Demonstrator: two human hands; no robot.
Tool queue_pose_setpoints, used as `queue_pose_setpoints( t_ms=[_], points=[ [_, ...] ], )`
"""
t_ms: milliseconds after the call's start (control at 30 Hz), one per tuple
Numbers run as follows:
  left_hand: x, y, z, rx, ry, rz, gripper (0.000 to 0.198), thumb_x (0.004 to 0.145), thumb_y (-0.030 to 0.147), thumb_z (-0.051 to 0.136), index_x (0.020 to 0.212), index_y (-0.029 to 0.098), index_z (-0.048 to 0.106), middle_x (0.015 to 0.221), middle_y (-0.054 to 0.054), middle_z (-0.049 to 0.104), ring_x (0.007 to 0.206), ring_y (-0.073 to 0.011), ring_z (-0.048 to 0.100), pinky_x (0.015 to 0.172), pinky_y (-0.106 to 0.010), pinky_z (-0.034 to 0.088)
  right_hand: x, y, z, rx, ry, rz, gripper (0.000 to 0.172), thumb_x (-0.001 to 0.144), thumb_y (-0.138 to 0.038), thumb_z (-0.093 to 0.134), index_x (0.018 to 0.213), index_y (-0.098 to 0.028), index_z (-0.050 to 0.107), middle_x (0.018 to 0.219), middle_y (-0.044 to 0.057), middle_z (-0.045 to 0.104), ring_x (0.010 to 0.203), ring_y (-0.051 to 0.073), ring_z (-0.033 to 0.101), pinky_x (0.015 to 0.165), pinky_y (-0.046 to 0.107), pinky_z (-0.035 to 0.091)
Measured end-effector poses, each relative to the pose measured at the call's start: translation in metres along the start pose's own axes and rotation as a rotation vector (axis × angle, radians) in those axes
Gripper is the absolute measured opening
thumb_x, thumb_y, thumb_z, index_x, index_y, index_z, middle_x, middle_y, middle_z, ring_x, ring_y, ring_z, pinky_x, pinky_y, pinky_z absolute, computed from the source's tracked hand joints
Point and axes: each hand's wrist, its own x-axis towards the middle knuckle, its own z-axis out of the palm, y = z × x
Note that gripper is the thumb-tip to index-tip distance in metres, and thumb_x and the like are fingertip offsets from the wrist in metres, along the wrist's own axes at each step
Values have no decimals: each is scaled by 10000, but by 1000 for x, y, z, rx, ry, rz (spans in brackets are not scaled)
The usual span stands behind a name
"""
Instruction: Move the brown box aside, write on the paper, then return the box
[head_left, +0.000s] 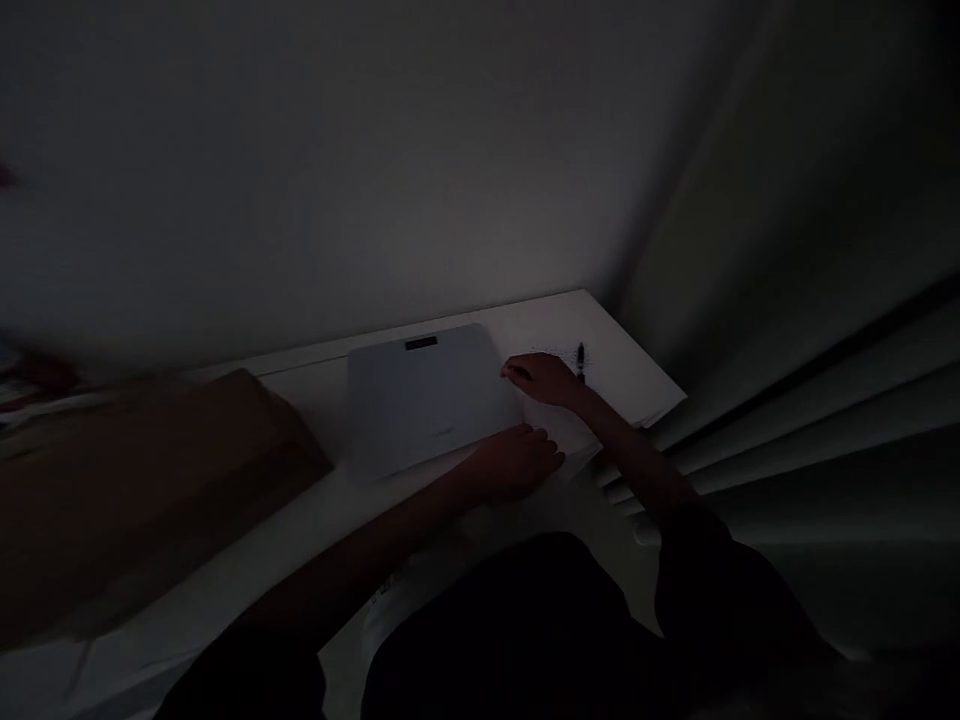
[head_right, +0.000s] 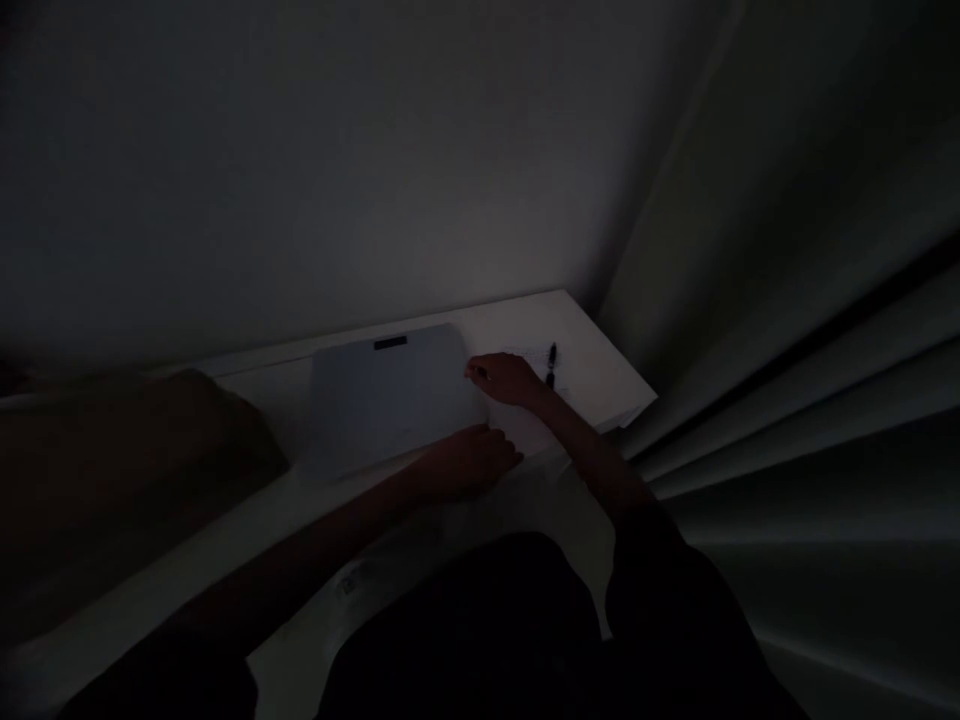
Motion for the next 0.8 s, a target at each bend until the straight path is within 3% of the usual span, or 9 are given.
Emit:
queue_pose_setpoints(
  t_ms=[167, 333, 533, 800],
  points=[
    [41, -4, 13, 54, 4, 38, 301, 980, 206, 478, 1241, 105, 589, 1113, -130, 576, 949, -247, 518, 751, -380, 383, -32, 59, -34, -210, -5, 305, 280, 1009, -265, 405, 1237, -213, 559, 982, 40, 672, 771, 165, 566, 618, 262, 295],
    [73, -11, 35, 64, 52, -14, 311, 951, 188, 487, 1238, 100, 565, 1145, -130, 539, 979, -267, 502, 769, -407, 410, -52, 101, -44, -220, -21, 439, 236, 943, -202, 434, 1169, -198, 501, 941, 35, 642, 690, 149, 514, 577, 267, 266],
    [98, -20, 46, 57, -21, -128, 198, 892, 144, 533, 1082, 118, 580, 983, -109, 509, 864, -255, 505, 592, -366, 372, -46, 116, -39, -226, -50, 442, 259, 942, -199, 396, 1187, -215, 479, 971, 35, 645, 701, 161, 496, 581, 281, 247],
    [100, -21, 47, -27, -115, -215, 166, 933, 134, 466, 1074, 135, 553, 974, -103, 497, 830, -237, 496, 537, -335, 350, -34, 117, -47, -254, -69, 408, 205, 990, -231, 393, 1045, -186, 585, 916, 29, 649, 694, 140, 487, 601, 289, 234]
  ],
)
